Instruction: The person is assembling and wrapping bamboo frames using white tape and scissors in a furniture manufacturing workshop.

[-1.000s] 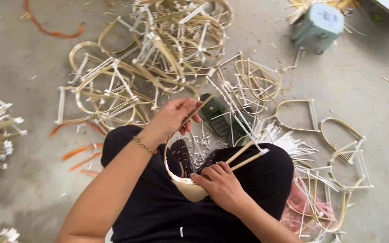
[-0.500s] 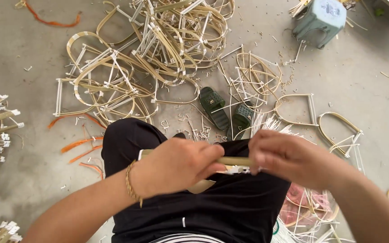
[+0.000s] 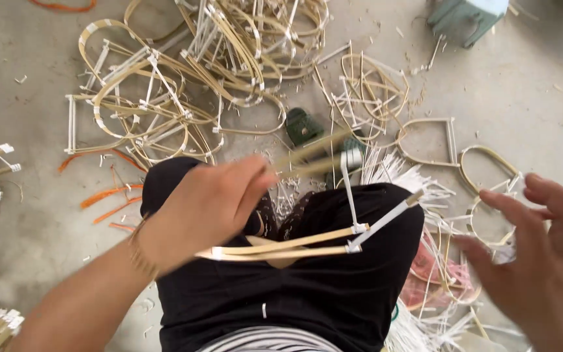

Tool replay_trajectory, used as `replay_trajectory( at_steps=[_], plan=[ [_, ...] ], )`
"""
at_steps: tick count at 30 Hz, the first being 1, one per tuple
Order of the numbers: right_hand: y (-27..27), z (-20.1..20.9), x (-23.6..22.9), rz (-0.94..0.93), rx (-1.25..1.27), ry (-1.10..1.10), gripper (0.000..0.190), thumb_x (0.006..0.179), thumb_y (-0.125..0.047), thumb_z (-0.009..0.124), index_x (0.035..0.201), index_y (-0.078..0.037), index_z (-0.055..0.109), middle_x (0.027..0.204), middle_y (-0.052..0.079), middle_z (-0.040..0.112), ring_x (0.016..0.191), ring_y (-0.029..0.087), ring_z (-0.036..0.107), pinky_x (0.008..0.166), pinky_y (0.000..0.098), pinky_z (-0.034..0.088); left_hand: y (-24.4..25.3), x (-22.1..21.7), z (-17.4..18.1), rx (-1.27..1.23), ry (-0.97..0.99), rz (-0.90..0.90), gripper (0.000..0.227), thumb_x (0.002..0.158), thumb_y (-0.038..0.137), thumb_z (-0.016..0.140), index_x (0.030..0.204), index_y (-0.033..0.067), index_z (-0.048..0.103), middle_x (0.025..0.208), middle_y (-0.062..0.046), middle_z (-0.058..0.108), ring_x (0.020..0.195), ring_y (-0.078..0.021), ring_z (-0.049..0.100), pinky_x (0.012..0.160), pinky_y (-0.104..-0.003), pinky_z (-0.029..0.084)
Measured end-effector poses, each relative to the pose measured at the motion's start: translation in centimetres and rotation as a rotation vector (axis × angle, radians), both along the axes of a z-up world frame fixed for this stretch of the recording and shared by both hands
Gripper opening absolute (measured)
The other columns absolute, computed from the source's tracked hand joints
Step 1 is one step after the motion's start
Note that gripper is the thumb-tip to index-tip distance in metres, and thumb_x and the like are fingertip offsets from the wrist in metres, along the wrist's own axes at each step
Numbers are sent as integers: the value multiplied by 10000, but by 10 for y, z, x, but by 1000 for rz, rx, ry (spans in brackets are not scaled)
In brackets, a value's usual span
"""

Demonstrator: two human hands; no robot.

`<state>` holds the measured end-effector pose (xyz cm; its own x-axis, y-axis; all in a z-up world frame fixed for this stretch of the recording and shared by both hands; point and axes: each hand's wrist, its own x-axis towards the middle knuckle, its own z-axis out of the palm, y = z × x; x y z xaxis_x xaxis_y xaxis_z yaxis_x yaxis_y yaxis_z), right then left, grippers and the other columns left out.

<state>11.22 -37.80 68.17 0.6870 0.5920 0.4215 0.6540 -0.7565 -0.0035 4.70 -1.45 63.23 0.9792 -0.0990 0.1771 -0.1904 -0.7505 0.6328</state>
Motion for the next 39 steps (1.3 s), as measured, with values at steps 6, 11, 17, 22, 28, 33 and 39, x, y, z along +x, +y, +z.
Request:
replay_trajectory(
  at_steps=[6, 11, 17, 22, 28, 33, 39],
  plan=[
    [27, -72, -32, 565, -92, 107, 514, 782, -464, 786, 1155, -122, 694, 1210, 36, 602, 1027, 198, 561, 828, 389, 447, 11, 72, -67, -456, 347, -28, 467, 1085, 385, 449, 860, 44, 675, 544, -26, 520, 476, -142, 503, 482, -290, 425],
    [5, -113, -20, 576, -218, 186, 397, 839, -419, 763, 1107, -133, 699, 1172, 5, 604, 974, 179, 554, 796, 357, 437, 30, 97, -98, -733, 651, -34, 478, 1075, 414, 430, 845, 55, 647, 516, 36, 453, 408, -80, 387, 388, -261, 345],
    [2, -127, -9, 618, -345, 214, 290, 864, -407, 737, 930, -132, 673, 969, 10, 612, 819, 184, 552, 698, 351, 452, 26, 113, -109, -460, 366, 30, 460, 1065, 433, 428, 913, 48, 629, 678, -19, 504, 524, -137, 449, 456, -290, 385],
    [18, -96, -22, 557, -255, 382, 362, 868, -427, 748, 724, -148, 567, 692, 2, 549, 659, 198, 551, 590, 375, 445, -39, 39, -25, 156, -420, -222, 169, 921, 278, 593, 984, 206, 732, 1140, -153, 630, 1032, -320, 608, 827, -453, 523],
    [24, -67, -28, 628, -110, 516, 260, 818, -370, 747, 773, -155, 607, 765, -2, 590, 714, 198, 583, 647, 362, 479, -98, -49, -41, 77, -40, -552, 426, 1003, 443, 628, 845, 48, 601, 719, -111, 642, 677, -295, 655, 610, -421, 531],
    [11, -66, -35, 653, -50, 781, 287, 946, -379, 739, 828, -141, 629, 854, -3, 640, 783, 173, 614, 686, 327, 517, -107, -67, -68, 35, -120, -619, 347, 1017, 322, 647, 785, 79, 560, 602, -59, 584, 546, -204, 622, 495, -326, 480],
    [-20, -66, -26, 801, -129, 749, 141, 852, -278, 674, 841, -156, 603, 897, -9, 627, 834, 170, 638, 737, 290, 536, -102, -62, -58, 69, -230, -562, 251, 1004, 223, 649, 802, 119, 541, 587, -1, 514, 473, -136, 545, 418, -274, 405]
  ],
)
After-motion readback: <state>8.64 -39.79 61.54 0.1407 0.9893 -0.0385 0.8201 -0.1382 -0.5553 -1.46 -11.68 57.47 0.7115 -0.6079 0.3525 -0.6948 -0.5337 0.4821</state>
